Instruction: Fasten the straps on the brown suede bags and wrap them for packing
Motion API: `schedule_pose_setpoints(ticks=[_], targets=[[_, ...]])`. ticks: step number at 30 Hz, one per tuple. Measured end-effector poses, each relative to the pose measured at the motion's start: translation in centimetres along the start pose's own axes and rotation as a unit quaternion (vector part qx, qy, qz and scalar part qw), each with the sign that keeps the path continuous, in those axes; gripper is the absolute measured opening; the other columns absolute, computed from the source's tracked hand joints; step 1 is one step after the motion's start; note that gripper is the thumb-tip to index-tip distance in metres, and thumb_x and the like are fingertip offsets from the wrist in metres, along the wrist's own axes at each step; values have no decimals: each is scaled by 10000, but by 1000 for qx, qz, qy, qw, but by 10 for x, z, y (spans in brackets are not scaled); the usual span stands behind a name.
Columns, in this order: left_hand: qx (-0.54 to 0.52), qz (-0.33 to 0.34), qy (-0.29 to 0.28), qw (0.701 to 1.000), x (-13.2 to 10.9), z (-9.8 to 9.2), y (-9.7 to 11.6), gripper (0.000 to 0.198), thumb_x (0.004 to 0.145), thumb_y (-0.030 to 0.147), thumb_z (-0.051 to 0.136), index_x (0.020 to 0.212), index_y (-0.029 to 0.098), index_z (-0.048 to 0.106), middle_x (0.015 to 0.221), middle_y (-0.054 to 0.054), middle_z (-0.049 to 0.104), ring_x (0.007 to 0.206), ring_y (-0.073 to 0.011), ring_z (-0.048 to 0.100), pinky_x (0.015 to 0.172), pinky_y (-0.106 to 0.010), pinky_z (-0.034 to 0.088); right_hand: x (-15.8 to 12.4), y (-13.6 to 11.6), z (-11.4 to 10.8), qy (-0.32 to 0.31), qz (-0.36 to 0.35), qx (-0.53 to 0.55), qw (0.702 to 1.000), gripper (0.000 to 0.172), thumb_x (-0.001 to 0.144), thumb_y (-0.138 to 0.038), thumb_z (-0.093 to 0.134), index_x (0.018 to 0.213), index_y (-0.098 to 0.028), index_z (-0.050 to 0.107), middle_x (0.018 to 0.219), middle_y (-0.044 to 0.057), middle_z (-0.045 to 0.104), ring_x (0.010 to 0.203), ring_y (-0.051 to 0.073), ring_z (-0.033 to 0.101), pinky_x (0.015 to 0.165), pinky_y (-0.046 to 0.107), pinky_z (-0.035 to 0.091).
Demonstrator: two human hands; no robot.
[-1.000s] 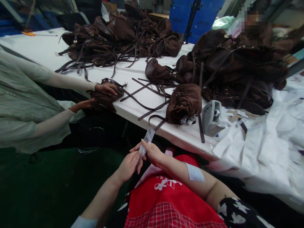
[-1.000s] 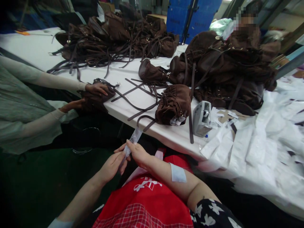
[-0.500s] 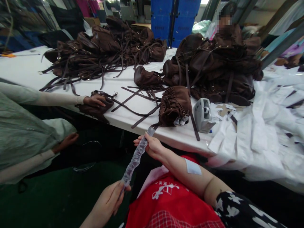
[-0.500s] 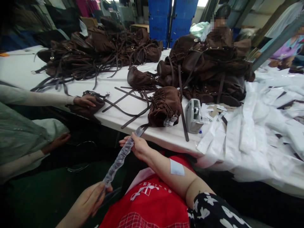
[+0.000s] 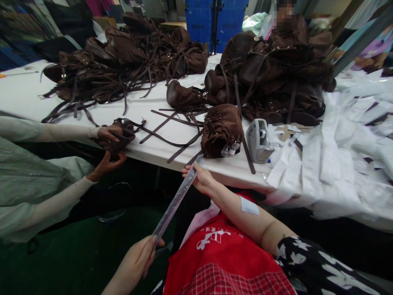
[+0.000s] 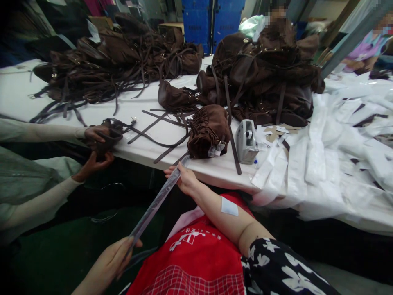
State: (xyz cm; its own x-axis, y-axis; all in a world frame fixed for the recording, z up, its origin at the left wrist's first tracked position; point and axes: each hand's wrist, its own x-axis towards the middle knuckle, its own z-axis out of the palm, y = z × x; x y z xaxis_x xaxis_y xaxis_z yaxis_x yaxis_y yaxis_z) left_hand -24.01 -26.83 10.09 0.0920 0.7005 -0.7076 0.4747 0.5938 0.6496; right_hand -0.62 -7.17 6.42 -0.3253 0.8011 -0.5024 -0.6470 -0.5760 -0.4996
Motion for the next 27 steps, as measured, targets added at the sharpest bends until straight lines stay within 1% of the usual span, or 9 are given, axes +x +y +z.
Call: schedule_pose_setpoints(ticks=[3, 5, 7, 10, 13, 18, 21, 24, 27], targets=[[9, 17, 9, 1000, 2, 2, 1, 760, 775, 848, 339, 929, 165, 635, 504, 60, 447, 465, -130, 436, 506, -263, 402, -9, 8, 0, -4, 17, -1, 1000, 415, 1041, -375, 331, 925, -128, 645, 792, 89, 752, 673, 175, 703, 754, 336, 539], [7, 26, 14, 1000, 4, 4, 2, 736, 787, 831, 347, 926, 166, 631, 510, 54, 471, 486, -144, 470, 537, -278, 436, -19, 18, 1, -49, 45, -19, 998, 362, 1010, -400, 430, 953, -132, 666, 833, 83, 760, 749, 180, 716, 826, 348, 522], [3, 29, 22, 999, 7, 7, 4, 714, 801, 815, 347, 921, 168, 626, 508, 51, 481, 495, -152, 489, 552, -288, 448, -30, 32, 1, -102, 73, -54, 991, 324, 912, -437, 611, 954, -126, 692, 854, 83, 764, 811, 192, 718, 903, 369, 495], [-3, 42, 27, 999, 11, 12, 10, 680, 820, 788, 353, 924, 169, 615, 516, 47, 502, 493, -155, 503, 544, -287, 440, -39, 51, 3, -166, 74, -111, 977, 473, 724, -528, 782, 918, -100, 726, 837, 100, 763, 848, 214, 713, 976, 406, 455], [-10, 61, 35, 997, 14, 18, 19, 672, 825, 777, 351, 930, 165, 609, 528, 37, 527, 490, -158, 511, 526, -283, 425, -40, 60, 4, -188, 60, -141, 970, 590, 667, -626, 770, 917, -93, 735, 845, 119, 764, 877, 232, 710, 991, 432, 442], [-13, 63, 61, 996, 17, 21, 23, 667, 821, 772, 363, 898, 164, 625, 465, 62, 445, 428, -133, 432, 487, -263, 383, -36, 55, 3, -150, 36, -148, 977, 530, 697, -607, 753, 901, -119, 723, 818, 101, 763, 837, 228, 710, 946, 433, 466], [-15, 53, 60, 997, 21, 18, 19, 690, 792, 803, 370, 861, 167, 628, 438, 76, 399, 394, -116, 375, 451, -248, 337, -36, 50, 4, -122, 0, -153, 981, 465, 754, -564, 724, 923, -131, 710, 826, 88, 765, 816, 216, 706, 919, 409, 473], [-11, 42, 66, 997, 27, 16, 14, 717, 754, 835, 382, 837, 168, 631, 427, 75, 392, 385, -114, 362, 436, -246, 316, -36, 48, 5, -107, -36, -169, 979, 421, 791, -514, 707, 994, -145, 687, 832, 72, 768, 790, 207, 699, 883, 388, 475], [-10, 38, 74, 997, 33, 17, 10, 739, 730, 857, 381, 816, 166, 629, 420, 75, 380, 381, -112, 354, 426, -243, 301, -33, 47, 6, -88, -53, -162, 981, 398, 815, -499, 688, 1021, -160, 660, 806, 56, 767, 750, 200, 694, 836, 370, 485]])
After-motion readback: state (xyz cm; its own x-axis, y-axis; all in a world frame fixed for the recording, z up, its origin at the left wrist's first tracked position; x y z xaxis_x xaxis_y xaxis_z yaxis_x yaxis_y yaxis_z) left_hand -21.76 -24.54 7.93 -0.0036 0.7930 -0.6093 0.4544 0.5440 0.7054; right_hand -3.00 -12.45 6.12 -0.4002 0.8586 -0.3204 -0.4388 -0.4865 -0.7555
